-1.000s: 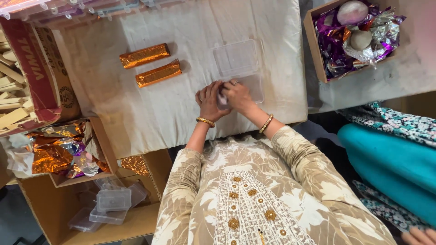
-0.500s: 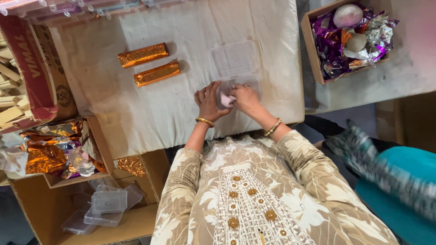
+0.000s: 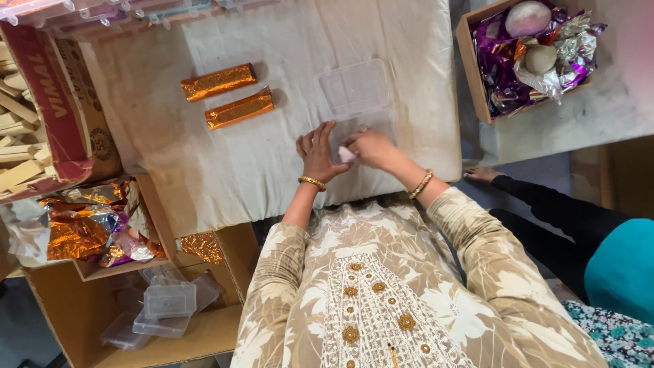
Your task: Wrapping wooden sticks in gold foil and placing them into a plastic container at a workstation.
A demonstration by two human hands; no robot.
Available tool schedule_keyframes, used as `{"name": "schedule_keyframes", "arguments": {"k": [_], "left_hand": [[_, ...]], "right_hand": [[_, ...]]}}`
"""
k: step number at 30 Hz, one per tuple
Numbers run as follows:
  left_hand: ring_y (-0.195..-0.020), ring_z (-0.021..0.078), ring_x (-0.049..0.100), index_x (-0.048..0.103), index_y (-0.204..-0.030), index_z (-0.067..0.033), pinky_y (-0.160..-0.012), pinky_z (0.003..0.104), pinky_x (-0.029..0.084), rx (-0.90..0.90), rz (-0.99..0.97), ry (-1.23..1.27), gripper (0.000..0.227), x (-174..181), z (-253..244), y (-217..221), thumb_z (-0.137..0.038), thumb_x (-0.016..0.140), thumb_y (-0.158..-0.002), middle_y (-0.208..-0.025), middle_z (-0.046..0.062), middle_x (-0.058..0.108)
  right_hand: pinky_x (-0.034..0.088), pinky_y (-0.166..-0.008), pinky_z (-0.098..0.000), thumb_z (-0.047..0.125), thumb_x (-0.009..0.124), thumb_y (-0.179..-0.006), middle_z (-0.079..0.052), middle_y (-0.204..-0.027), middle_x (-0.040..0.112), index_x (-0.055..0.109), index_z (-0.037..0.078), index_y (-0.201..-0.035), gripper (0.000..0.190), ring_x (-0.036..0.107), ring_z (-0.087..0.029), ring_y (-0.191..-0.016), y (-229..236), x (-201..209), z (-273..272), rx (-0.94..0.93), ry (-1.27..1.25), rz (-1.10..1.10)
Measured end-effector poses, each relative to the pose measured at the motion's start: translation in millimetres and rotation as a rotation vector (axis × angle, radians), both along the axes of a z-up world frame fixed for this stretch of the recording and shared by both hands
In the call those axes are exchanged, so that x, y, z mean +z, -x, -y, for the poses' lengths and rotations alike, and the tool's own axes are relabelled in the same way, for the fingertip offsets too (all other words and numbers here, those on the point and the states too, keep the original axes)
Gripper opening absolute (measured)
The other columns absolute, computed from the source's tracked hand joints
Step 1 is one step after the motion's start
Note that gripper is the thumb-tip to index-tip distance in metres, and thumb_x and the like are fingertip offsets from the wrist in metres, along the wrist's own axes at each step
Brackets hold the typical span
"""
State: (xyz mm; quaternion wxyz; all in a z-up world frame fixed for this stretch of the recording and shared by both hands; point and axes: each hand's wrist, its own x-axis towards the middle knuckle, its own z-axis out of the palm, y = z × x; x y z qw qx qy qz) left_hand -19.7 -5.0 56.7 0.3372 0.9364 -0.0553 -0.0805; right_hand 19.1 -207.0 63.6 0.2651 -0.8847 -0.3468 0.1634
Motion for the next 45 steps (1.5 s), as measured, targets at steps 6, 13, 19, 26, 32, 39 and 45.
{"name": "schedule_keyframes", "arguments": {"k": [6, 13, 19, 26, 32, 39, 45], "left_hand": [[-0.138, 0.0306, 0.039, 0.037, -0.153, -0.0265, -0.119, 0.060, 0.010, -0.011, 0.027, -0.005, 0.122, -1.4, -0.6, 0.2, -0.057, 0.092, -0.048, -0.154, 0.000, 0.044], [-0.137, 0.0313, 0.039, 0.036, -0.153, -0.0270, -0.118, 0.061, 0.009, -0.020, -0.004, -0.059, 0.123, 0.1, 0.8, 1.0, -0.057, 0.092, -0.048, -0.154, 0.000, 0.044], [-0.137, 0.0316, 0.039, 0.035, -0.153, -0.0264, -0.117, 0.063, 0.009, -0.010, -0.020, -0.054, 0.125, 4.4, 2.0, 0.7, -0.057, 0.093, -0.047, -0.154, -0.001, 0.044], [-0.139, 0.0299, 0.040, 0.037, -0.152, -0.0280, -0.118, 0.061, 0.010, 0.009, -0.017, -0.029, 0.121, -3.6, 2.4, -1.4, -0.050, 0.091, -0.046, -0.154, -0.003, 0.046], [-0.137, 0.0292, 0.041, 0.036, -0.153, -0.0275, -0.118, 0.060, 0.011, 0.006, -0.022, -0.032, 0.123, 2.0, 1.0, -1.4, -0.052, 0.092, -0.046, -0.154, -0.002, 0.045], [-0.136, 0.0294, 0.040, 0.035, -0.154, -0.0262, -0.117, 0.061, 0.010, 0.007, -0.005, -0.056, 0.124, 4.1, 2.8, -1.1, -0.058, 0.093, -0.048, -0.155, -0.001, 0.044], [-0.134, 0.0297, 0.041, 0.036, -0.153, -0.0246, -0.117, 0.057, 0.012, -0.004, -0.004, -0.034, 0.124, -1.4, 0.9, 1.2, -0.057, 0.093, -0.048, -0.155, 0.002, 0.044]], "right_hand": [[0.054, -0.084, -0.0423, 0.026, 0.073, -0.078, -0.008, -0.108, 0.069, 0.078, 0.016, -0.111, 0.035, 0.064, -0.030, -0.102, -6.3, 22.3, 2.5, -0.297, 0.213, 0.294], [0.060, -0.091, -0.0418, 0.026, 0.074, -0.077, -0.005, -0.117, 0.065, 0.075, 0.021, -0.101, 0.025, 0.066, -0.025, -0.108, -3.4, 15.6, 3.4, -0.117, 0.230, 0.499], [0.058, -0.070, -0.0471, 0.026, 0.076, -0.078, -0.015, -0.102, 0.065, 0.075, 0.016, -0.100, 0.023, 0.070, -0.035, -0.085, -0.7, 0.5, 10.2, -0.212, 0.426, 0.013], [0.057, -0.083, -0.0431, 0.015, 0.076, -0.072, -0.007, -0.107, 0.071, 0.076, 0.012, -0.097, 0.025, 0.071, -0.033, -0.093, 11.7, -16.7, -38.0, -0.233, -0.094, 0.043], [0.055, -0.091, -0.0422, 0.017, 0.074, -0.081, -0.002, -0.111, 0.069, 0.075, 0.015, -0.105, 0.024, 0.065, -0.025, -0.109, 0.1, 23.9, -18.3, -0.284, -0.013, 0.414], [0.053, -0.079, -0.0431, 0.016, 0.069, -0.084, -0.009, -0.110, 0.063, 0.072, 0.019, -0.118, 0.035, 0.060, -0.033, -0.106, 11.5, -1.8, 15.4, -0.419, 0.250, 0.208], [0.053, -0.096, -0.0437, 0.012, 0.068, -0.087, -0.009, -0.115, 0.062, 0.071, 0.015, -0.118, 0.031, 0.062, -0.031, -0.113, 3.2, -49.3, -13.9, -0.563, 0.132, 0.253]]}}
